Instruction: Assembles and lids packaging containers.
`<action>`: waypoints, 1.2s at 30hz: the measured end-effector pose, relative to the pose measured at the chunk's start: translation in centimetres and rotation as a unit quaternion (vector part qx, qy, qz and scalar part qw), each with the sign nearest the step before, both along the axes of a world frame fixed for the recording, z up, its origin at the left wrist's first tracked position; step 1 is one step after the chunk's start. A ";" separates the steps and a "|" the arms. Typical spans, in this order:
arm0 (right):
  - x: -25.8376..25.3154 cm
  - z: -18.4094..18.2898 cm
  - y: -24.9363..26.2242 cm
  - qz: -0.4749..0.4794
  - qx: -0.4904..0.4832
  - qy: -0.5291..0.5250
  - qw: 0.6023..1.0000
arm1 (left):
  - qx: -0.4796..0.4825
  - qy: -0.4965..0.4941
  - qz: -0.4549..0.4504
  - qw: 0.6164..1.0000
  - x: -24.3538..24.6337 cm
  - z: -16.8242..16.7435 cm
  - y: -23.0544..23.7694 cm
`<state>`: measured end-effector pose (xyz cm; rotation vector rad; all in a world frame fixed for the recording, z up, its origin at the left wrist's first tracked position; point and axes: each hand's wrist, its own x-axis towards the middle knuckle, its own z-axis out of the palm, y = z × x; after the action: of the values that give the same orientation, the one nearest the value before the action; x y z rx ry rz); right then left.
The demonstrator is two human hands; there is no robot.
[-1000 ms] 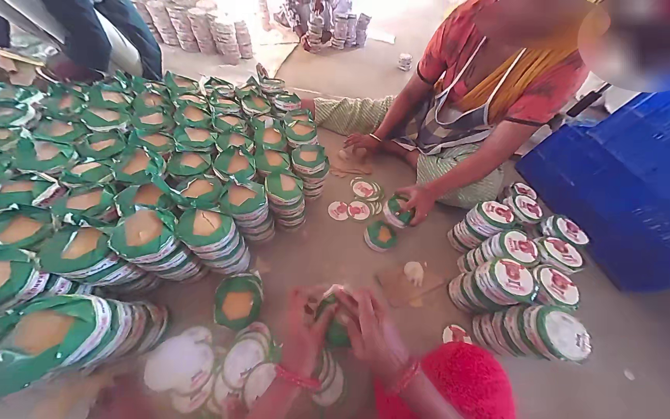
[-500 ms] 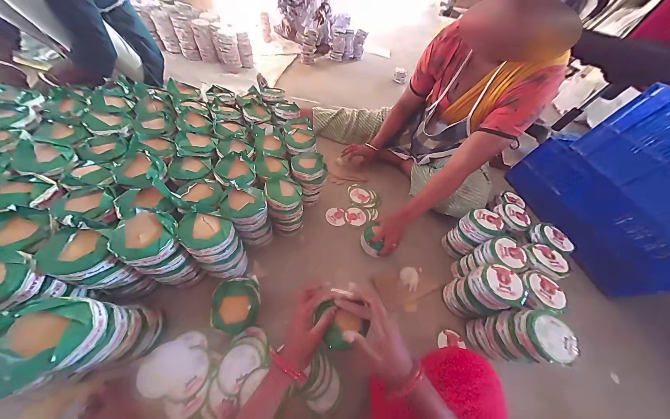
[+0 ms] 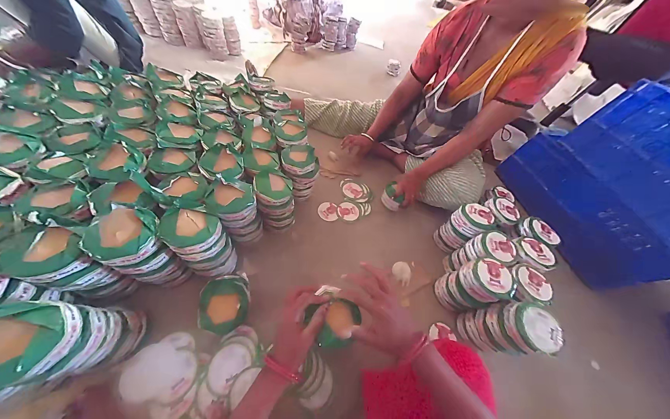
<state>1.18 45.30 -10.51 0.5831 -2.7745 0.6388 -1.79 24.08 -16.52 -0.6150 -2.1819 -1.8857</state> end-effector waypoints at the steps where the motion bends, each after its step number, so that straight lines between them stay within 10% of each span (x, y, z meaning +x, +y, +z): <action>1: 0.1 0.0 0.4 0.009 -0.037 -0.011 0.999 | 0.003 0.002 -0.002 1.000 0.0 -0.1 0.0; 4: 1.2 -1.1 2.0 0.031 -0.228 -0.060 0.971 | 0.012 0.002 -0.010 1.000 -0.2 -0.3 -0.2; 14: 7.2 -1.6 1.7 0.003 -0.252 -0.073 0.965 | 0.070 0.011 -0.068 0.995 -0.3 -1.0 0.2; 25: 10.3 -1.9 -3.5 -0.079 0.054 0.072 0.993 | 0.096 -0.125 -0.103 0.982 -0.4 1.1 0.0; 36: 7.3 0.7 -6.7 -0.033 0.115 0.117 0.986 | -0.042 -0.339 -0.203 0.917 -4.6 6.3 -2.0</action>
<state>8.47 38.63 -9.83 0.5669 -2.6471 0.2187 -6.42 22.13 -10.18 -0.5042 -2.7227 -2.5292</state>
